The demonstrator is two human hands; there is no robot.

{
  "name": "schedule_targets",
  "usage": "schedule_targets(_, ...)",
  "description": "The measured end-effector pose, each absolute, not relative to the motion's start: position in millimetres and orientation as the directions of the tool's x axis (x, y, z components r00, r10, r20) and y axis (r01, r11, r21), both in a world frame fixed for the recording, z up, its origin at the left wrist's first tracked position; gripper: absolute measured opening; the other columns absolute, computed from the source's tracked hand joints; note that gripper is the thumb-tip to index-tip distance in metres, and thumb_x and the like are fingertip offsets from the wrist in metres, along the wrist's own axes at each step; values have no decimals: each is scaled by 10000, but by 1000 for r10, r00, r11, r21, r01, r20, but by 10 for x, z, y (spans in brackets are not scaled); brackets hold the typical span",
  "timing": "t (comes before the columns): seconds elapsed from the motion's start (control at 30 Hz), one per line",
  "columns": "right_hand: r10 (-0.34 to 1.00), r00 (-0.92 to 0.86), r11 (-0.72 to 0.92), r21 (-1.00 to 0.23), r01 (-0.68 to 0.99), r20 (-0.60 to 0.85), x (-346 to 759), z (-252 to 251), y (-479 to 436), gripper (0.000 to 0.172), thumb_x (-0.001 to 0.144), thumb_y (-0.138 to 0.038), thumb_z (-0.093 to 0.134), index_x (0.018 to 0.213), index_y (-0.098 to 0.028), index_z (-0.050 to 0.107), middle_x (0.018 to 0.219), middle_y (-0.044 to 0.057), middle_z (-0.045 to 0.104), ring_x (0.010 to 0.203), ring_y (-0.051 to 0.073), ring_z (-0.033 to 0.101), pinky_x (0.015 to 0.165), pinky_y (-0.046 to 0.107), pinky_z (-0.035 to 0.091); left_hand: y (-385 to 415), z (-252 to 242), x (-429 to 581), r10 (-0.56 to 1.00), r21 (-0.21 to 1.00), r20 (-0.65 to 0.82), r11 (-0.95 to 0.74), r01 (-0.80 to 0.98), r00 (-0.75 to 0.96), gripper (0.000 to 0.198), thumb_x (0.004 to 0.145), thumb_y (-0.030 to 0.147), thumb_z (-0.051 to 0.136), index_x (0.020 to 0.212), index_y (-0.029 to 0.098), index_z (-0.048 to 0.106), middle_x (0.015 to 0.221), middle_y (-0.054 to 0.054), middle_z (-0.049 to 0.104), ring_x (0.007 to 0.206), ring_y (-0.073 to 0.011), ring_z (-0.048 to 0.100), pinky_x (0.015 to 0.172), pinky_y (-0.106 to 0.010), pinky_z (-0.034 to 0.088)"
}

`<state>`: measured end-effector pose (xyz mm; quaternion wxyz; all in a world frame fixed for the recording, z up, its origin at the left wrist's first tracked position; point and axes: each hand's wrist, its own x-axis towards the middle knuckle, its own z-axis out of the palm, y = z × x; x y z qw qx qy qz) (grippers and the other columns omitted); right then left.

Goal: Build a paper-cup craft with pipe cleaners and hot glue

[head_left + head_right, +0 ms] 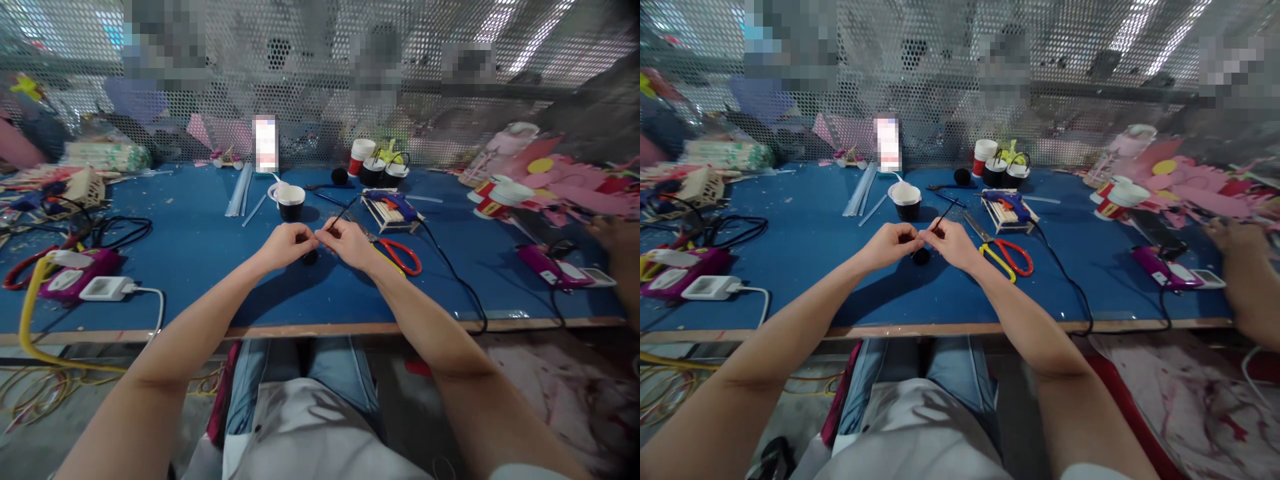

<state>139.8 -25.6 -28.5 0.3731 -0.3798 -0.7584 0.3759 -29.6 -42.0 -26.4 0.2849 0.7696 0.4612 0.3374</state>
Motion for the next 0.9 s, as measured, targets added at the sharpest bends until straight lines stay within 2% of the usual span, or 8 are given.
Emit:
schedule_targets(0.17, 863, -382, 473, -792, 386, 329, 1384, -314, -232, 341, 748, -485, 554, 645, -162, 517, 486, -33, 459, 479, 86, 388, 464, 226, 300, -421, -291, -285, 884, 658, 334, -467, 591, 326, 178, 711, 291, 554, 637, 129, 562, 581, 5, 543, 535, -83, 435, 494, -202, 309)
schedule_targets(0.5, 859, -364, 486, -799, 355, 361, 1366, -353, -219, 358, 734, -466, 575, 581, -156, 483, 491, -42, 424, 482, 70, 349, 468, 223, 272, -439, -318, -242, 875, 636, 351, -485, 600, 334, 161, 713, 256, 545, 621, 124, 544, 597, -5, 549, 554, -89, 456, 519, -206, 316)
schedule_targets(0.57, 862, -376, 471, -809, 351, 339, 1376, -340, -222, 349, 732, -464, 578, 594, -157, 485, 493, -42, 428, 480, 72, 364, 466, 221, 286, -428, -323, -251, 878, 649, 336, -478, 592, 341, 187, 717, 271, 542, 602, 125, 530, 570, 5, 523, 536, -82, 429, 503, -202, 302)
schedule_targets(0.67, 850, -438, 439, -854, 279, 293, 1404, -314, -218, 295, 744, -445, 573, 726, -156, 520, 566, -24, 501, 511, 88, 446, 478, 220, 354, -404, -334, -269, 891, 713, 290, -445, 542, 350, 225, 732, 317, 534, 620, 122, 542, 545, 15, 498, 508, -72, 392, 480, -199, 283)
schedule_targets(0.77, 837, -476, 409, -886, 220, 269, 1437, -310, -198, 282, 762, -441, 554, 798, -164, 516, 624, -5, 546, 538, 103, 503, 492, 230, 410, -386, -351, -278, 895, 759, 257, -420, 497, 364, 233, 737, 337, 532, 660, 119, 567, 559, 10, 523, 503, -71, 405, 474, -197, 285)
schedule_targets(0.9, 859, -431, 431, -845, 316, 276, 1451, -334, -174, 303, 758, -465, 550, 726, -169, 499, 553, -18, 522, 479, 96, 473, 468, 231, 381, -390, -355, -270, 884, 699, 307, -460, 548, 352, 187, 727, 287, 543, 647, 122, 572, 586, 2, 551, 522, -74, 431, 493, -199, 302)
